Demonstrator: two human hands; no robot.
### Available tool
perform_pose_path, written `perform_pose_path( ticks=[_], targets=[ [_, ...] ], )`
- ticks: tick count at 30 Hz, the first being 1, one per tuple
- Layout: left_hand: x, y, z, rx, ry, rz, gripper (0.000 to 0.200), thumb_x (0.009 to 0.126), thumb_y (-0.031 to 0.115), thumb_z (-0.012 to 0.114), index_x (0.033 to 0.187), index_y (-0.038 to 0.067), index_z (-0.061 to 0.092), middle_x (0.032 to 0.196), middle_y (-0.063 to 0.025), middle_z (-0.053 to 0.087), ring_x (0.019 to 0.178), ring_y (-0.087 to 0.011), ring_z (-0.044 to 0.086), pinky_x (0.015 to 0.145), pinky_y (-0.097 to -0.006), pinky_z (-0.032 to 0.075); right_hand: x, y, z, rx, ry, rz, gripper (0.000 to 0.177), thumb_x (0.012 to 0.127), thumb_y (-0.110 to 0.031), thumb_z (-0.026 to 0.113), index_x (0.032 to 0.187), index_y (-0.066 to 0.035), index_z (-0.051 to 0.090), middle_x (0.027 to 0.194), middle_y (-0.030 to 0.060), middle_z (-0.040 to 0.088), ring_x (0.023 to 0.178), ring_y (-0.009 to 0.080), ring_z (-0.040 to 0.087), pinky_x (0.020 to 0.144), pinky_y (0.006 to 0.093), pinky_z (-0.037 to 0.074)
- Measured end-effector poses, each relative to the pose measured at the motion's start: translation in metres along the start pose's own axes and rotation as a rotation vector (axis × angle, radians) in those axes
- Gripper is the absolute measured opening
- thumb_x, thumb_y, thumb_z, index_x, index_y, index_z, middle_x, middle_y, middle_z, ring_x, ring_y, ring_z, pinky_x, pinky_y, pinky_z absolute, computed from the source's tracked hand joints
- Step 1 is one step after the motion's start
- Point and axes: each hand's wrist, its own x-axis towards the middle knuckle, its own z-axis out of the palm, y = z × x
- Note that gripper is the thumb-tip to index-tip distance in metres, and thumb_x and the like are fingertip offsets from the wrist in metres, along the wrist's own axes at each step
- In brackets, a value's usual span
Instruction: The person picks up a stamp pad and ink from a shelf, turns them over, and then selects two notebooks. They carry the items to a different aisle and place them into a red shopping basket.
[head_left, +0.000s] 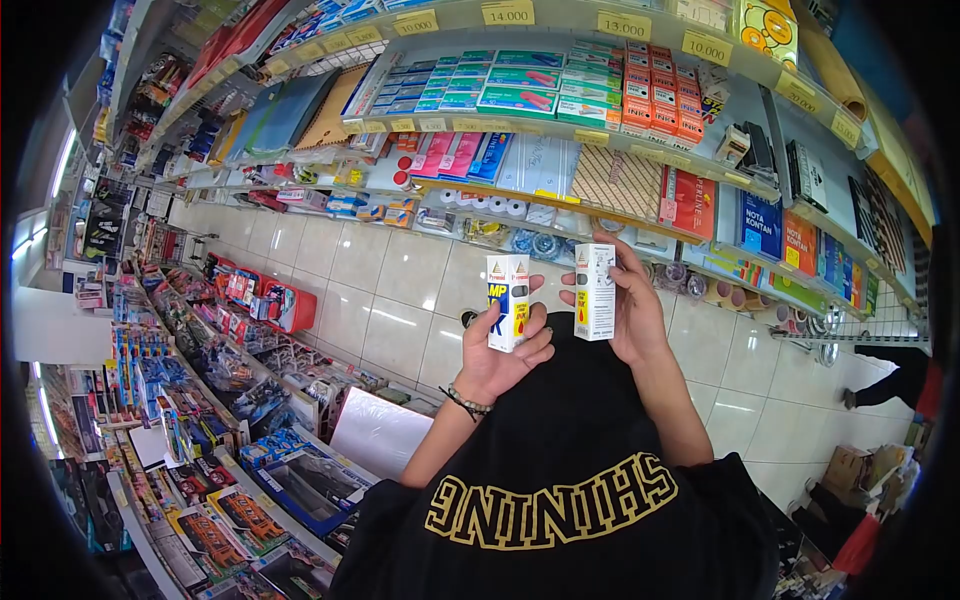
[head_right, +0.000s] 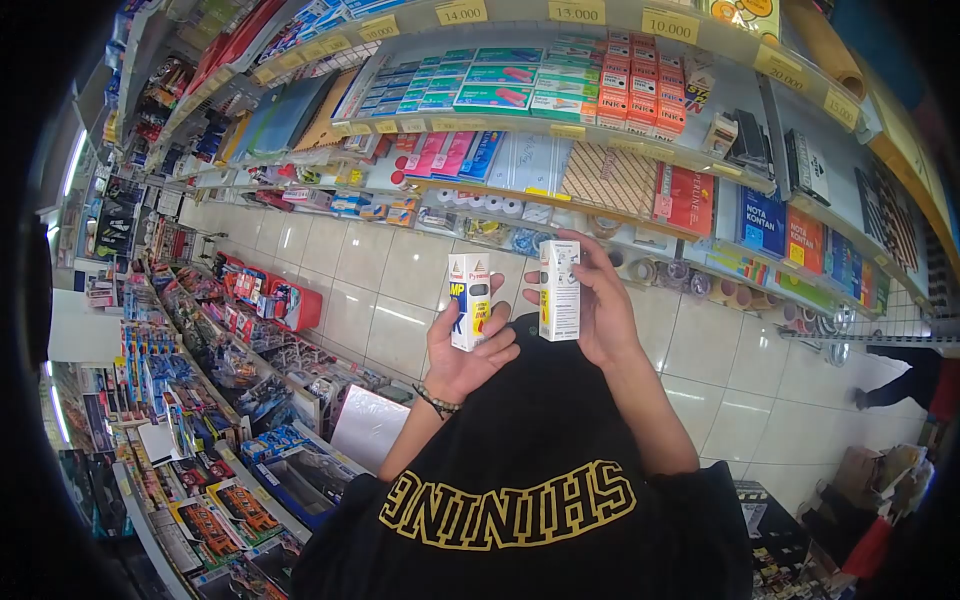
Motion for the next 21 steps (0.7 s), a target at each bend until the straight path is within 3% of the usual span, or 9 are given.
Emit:
perform_pose_path(
  ticks=[6, 8, 12, 14, 18, 21],
  targets=[
    [0.003, 0.006, 0.017, 0.116, 0.098, -0.018, 0.068, 0.098, 0.060, 0.038, 0.139, 0.006, 0.044, 0.081, -0.0038, 0.046, 0.064, -0.0145, 0.042, 0.064, -0.0308, 0.036, 0.001, 0.002, 0.005, -0.012, 0.007, 0.009, 0.049, 0.094, -0.014, 0.045, 0.142, -0.006, 0.040, 0.123, 0.0175, 0.053, 0.107, 0.0349, 0.064, 0.091, 0.0491, 0.057],
    [0.005, 0.004, 0.018, 0.329, 0.272, 0.022, 0.070, 0.098, 0.062, 0.033, 0.136, 0.005, 0.046, 0.082, -0.0050, 0.047, 0.065, -0.0178, 0.044, 0.065, -0.0324, 0.037, 0.004, 0.004, 0.005, -0.001, 0.010, 0.012, 0.048, 0.095, -0.013, 0.045, 0.142, -0.006, 0.040, 0.123, 0.0176, 0.053, 0.108, 0.0347, 0.064, 0.091, 0.0491, 0.057],
    [0.004, 0.004, 0.020, 0.265, 0.304, 0.052, 0.063, 0.100, 0.057, 0.036, 0.132, 0.005, 0.047, 0.082, -0.0064, 0.047, 0.070, -0.0197, 0.046, 0.067, -0.0336, 0.038, 0.003, 0.006, 0.008, -0.005, 0.010, 0.019, 0.044, 0.096, -0.008, 0.046, 0.140, -0.006, 0.043, 0.125, 0.0169, 0.052, 0.110, 0.0349, 0.063, 0.094, 0.0480, 0.056],
    [0.002, 0.007, 0.006, 0.373, 0.207, 0.036, 0.057, 0.101, 0.052, 0.038, 0.129, 0.004, 0.048, 0.085, -0.0067, 0.049, 0.075, -0.0198, 0.049, 0.069, -0.0338, 0.039, 0.004, 0.005, 0.010, 0.013, -0.006, 0.030, 0.042, 0.097, -0.006, 0.047, 0.139, -0.005, 0.044, 0.126, 0.0161, 0.051, 0.111, 0.0347, 0.063, 0.096, 0.0472, 0.055],
    [0.002, 0.007, 0.002, 0.414, 0.213, 0.045, 0.055, 0.102, 0.050, 0.040, 0.127, 0.003, 0.049, 0.088, -0.0069, 0.051, 0.078, -0.0198, 0.050, 0.069, -0.0337, 0.040, 0.006, 0.007, 0.012, -0.008, -0.001, 0.047, 0.045, 0.095, -0.003, 0.051, 0.139, -0.006, 0.044, 0.125, 0.0157, 0.052, 0.111, 0.0334, 0.063, 0.096, 0.0463, 0.055],
    [0.005, 0.006, 0.008, 0.318, 0.329, 0.034, 0.056, 0.102, 0.052, 0.038, 0.125, 0.003, 0.049, 0.089, -0.0069, 0.052, 0.077, -0.0198, 0.051, 0.069, -0.0336, 0.040, 0.008, 0.009, 0.011, -0.034, -0.017, 0.059, 0.048, 0.094, -0.002, 0.055, 0.140, -0.006, 0.044, 0.125, 0.0151, 0.052, 0.112, 0.0314, 0.062, 0.097, 0.0451, 0.055]
  ],
)
